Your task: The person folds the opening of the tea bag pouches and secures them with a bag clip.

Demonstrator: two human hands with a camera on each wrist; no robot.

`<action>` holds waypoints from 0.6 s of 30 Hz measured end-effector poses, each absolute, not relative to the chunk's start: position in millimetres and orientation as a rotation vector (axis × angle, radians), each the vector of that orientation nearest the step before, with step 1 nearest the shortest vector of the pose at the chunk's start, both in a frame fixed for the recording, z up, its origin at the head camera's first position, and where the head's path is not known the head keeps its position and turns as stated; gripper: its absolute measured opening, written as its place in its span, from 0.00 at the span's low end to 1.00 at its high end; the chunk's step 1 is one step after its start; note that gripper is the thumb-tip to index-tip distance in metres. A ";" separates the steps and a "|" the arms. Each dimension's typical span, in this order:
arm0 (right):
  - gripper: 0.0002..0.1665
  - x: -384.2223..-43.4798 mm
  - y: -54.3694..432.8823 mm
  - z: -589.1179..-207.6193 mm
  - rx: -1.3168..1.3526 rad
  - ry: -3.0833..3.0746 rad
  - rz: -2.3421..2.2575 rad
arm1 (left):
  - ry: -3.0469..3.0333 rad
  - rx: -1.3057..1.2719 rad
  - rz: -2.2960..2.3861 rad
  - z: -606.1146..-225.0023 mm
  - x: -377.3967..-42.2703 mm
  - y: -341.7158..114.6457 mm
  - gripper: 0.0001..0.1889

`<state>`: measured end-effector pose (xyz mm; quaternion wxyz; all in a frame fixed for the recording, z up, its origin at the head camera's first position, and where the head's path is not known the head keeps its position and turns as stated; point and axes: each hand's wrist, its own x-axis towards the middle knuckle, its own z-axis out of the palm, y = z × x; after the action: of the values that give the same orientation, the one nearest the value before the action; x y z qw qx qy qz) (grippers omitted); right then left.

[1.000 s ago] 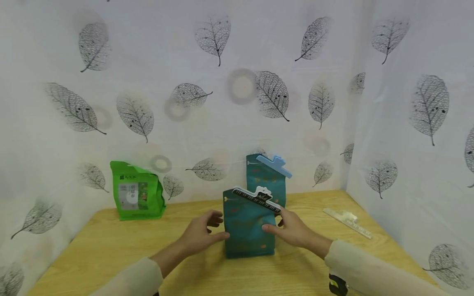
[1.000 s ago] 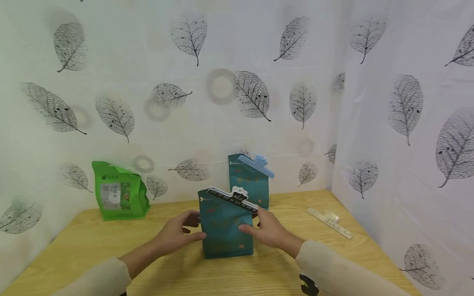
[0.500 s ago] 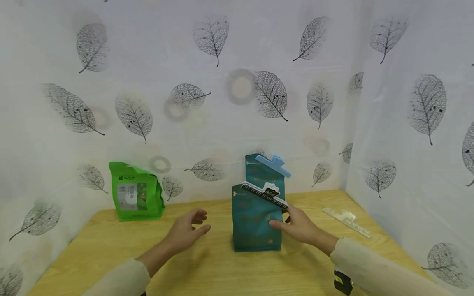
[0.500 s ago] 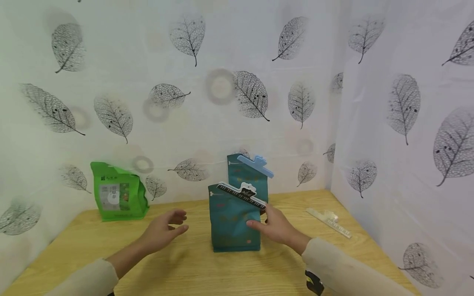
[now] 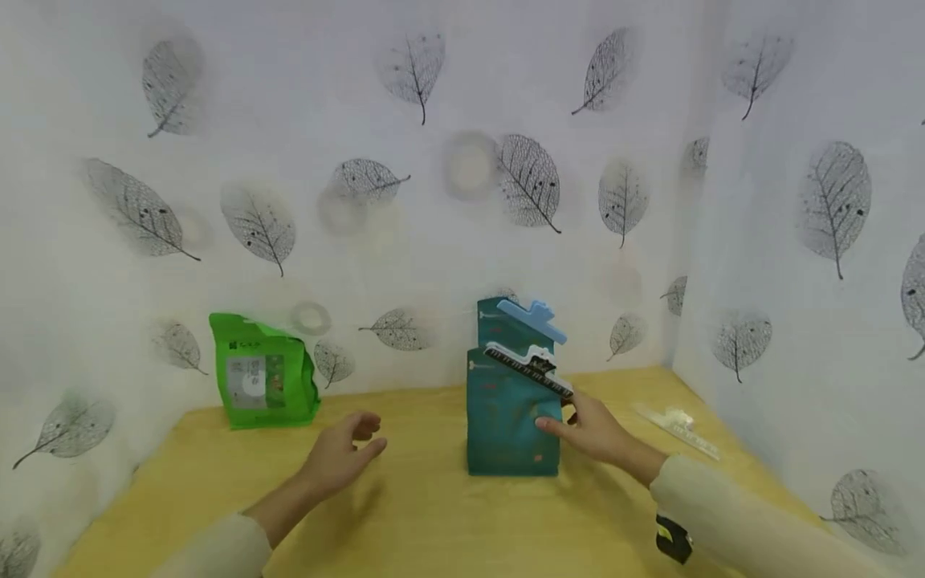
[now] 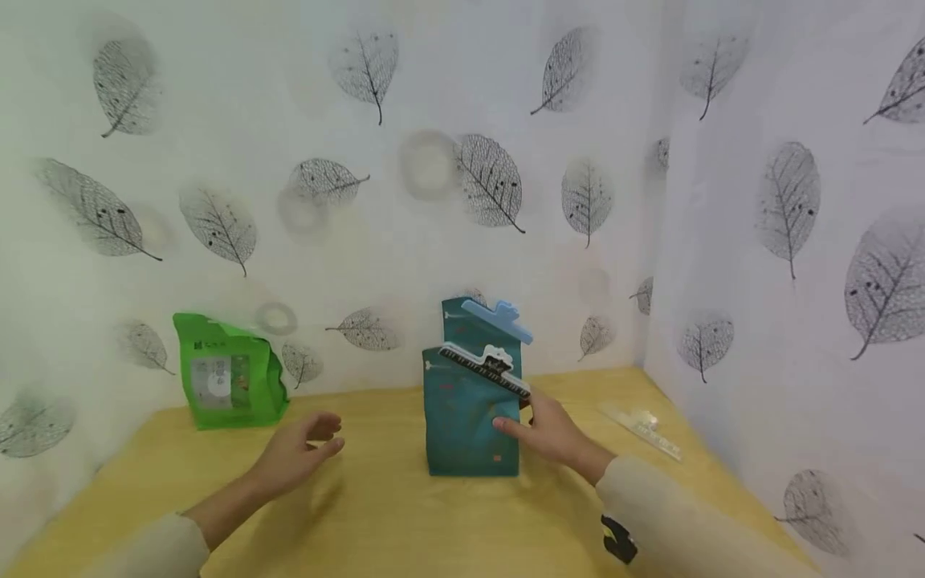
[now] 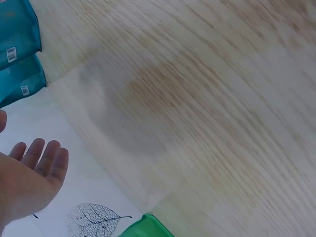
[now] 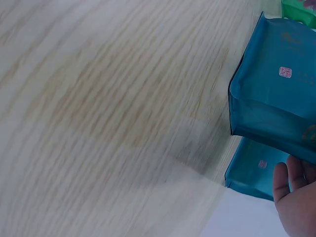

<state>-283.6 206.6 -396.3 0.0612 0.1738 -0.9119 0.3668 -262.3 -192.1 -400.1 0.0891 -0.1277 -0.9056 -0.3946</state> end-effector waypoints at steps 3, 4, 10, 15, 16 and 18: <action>0.43 -291.5 209.6 -389.1 0.499 -2.792 1.074 | -2.709 -0.381 -1.139 -393.7 -267.0 -201.5 0.19; 0.44 -292.9 211.4 -388.3 0.491 -2.807 1.067 | -2.721 -0.381 -1.125 -392.6 -267.9 -204.4 0.19; 0.45 -309.6 222.7 -380.8 0.483 -2.766 1.036 | -2.728 -0.345 -1.055 -374.9 -282.7 -221.8 0.25; 0.47 -319.4 229.6 -382.2 0.474 -2.763 1.028 | -2.757 -0.248 -0.958 -368.3 -292.5 -244.1 0.30; 0.47 -319.9 231.0 -384.0 0.470 -2.765 1.027 | -2.760 -0.227 -0.941 -368.8 -293.3 -248.4 0.30; 0.47 -318.8 233.5 -387.7 0.486 -2.773 1.034 | -2.765 -0.196 -0.912 -371.4 -293.4 -255.8 0.29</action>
<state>-318.8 233.5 -387.7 0.0712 0.1615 -0.9223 0.3438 -293.4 -255.8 -371.4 0.1114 -0.0667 -0.9417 -0.3104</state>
